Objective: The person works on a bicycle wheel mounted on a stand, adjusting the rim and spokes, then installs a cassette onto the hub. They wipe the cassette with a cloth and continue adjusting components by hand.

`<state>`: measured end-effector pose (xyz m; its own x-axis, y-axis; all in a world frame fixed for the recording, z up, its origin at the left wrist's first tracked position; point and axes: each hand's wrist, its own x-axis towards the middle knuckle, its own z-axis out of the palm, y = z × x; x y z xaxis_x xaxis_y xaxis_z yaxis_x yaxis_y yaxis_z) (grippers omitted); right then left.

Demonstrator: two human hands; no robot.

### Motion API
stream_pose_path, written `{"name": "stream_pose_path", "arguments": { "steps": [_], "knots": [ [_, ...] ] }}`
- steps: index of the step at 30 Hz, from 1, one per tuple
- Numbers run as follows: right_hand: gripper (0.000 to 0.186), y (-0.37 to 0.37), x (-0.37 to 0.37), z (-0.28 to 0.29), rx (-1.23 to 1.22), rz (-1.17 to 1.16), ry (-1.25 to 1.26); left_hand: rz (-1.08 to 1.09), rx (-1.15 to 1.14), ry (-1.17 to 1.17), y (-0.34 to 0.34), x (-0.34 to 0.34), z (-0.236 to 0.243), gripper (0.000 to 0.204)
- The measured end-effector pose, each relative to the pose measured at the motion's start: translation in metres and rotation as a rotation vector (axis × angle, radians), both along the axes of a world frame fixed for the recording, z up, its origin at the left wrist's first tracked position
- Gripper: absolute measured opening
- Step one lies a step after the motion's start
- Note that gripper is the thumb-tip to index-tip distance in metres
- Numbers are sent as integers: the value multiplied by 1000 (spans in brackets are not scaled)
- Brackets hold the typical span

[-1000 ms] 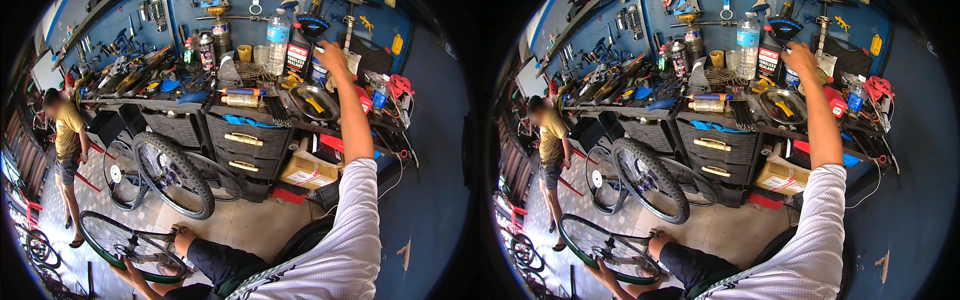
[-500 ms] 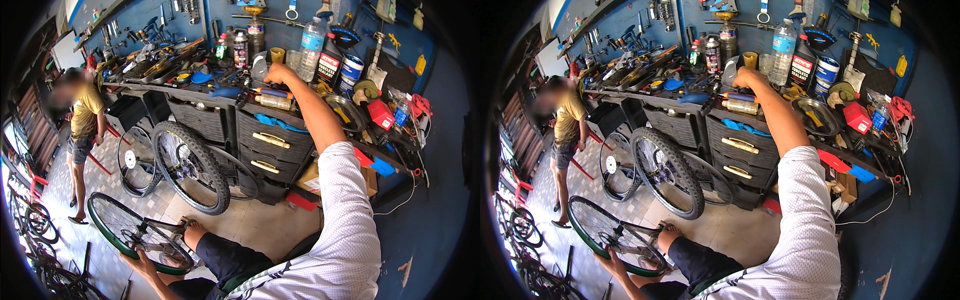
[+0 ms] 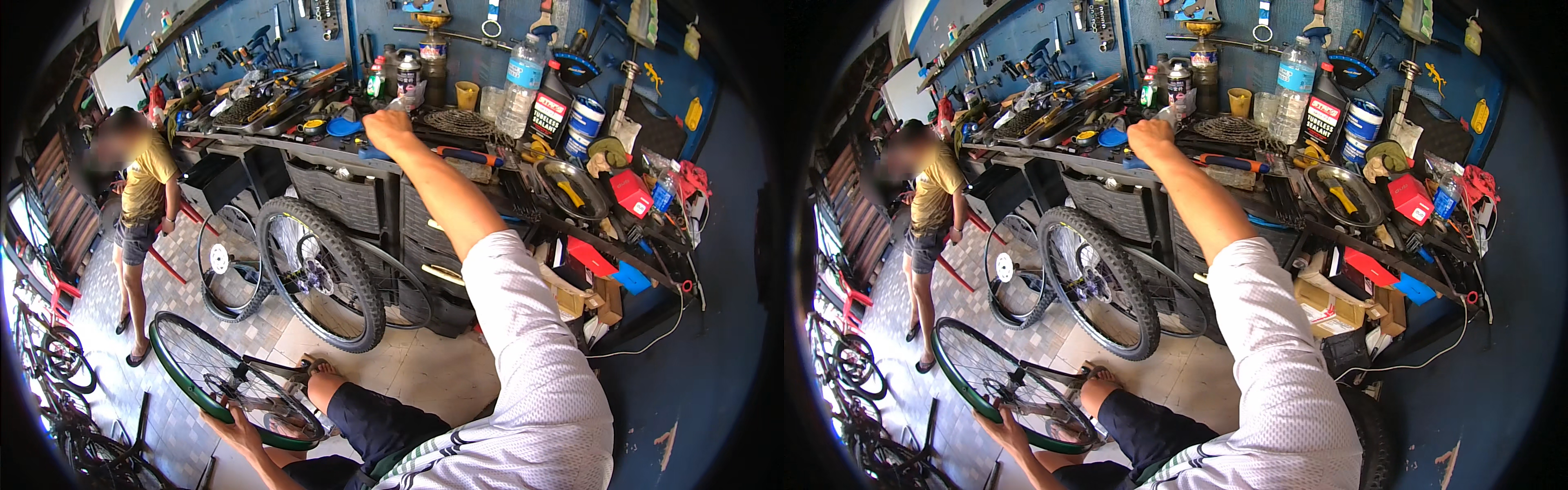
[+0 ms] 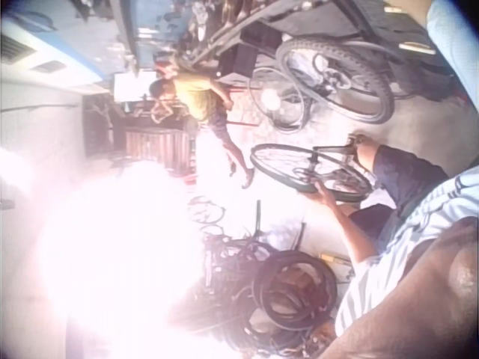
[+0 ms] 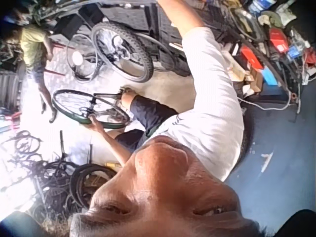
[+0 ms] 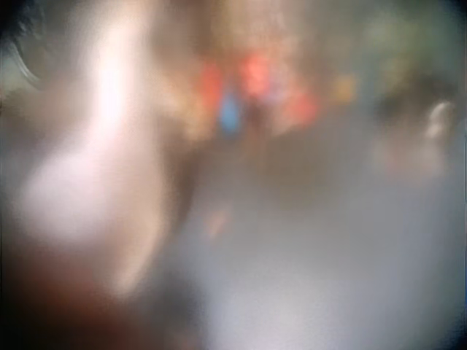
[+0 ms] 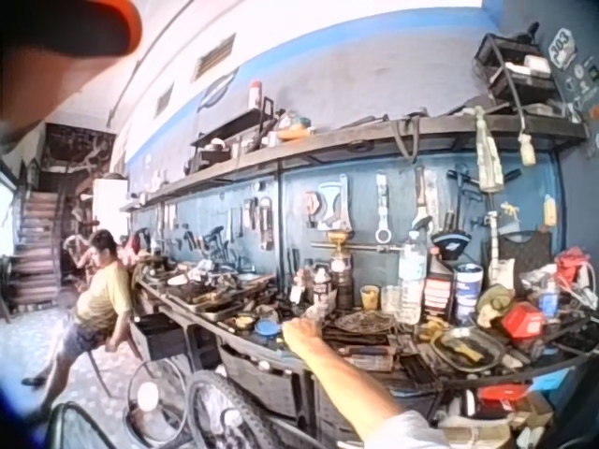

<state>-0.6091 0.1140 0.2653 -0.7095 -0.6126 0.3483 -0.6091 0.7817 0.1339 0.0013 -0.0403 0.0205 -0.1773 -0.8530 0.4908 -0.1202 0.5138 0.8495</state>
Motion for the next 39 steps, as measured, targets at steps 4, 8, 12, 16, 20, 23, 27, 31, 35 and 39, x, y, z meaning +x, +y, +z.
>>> {"name": "stream_pose_path", "arguments": {
  "steps": [4,8,12,16,20,23,27,31,35,39],
  "knots": [
    [25,-21,7,-9,-117,99,-36,57,-17,-45,1,3,-3,63],
    [23,-26,9,-12,-241,177,-156,15,10,-21,2,1,-1,64],
    [72,-25,-11,19,-88,250,-394,-9,13,51,-2,-5,1,63],
    [87,-25,44,32,-287,330,-270,50,57,-31,-2,-9,27,60],
    [66,-12,115,16,-562,776,-36,96,91,-165,-17,-16,53,47],
    [54,-5,226,-33,-700,978,-407,198,91,-167,-21,-4,66,34],
    [40,4,289,-128,-602,984,-726,140,177,-164,-35,-12,74,40],
    [33,25,328,-203,-469,911,-1007,190,129,-294,-58,-11,76,41],
    [39,57,333,-220,-487,816,-1079,104,49,-172,-54,0,113,37],
    [40,68,326,-210,-458,724,-1041,237,-5,-302,5,18,251,25]
  ]
}}
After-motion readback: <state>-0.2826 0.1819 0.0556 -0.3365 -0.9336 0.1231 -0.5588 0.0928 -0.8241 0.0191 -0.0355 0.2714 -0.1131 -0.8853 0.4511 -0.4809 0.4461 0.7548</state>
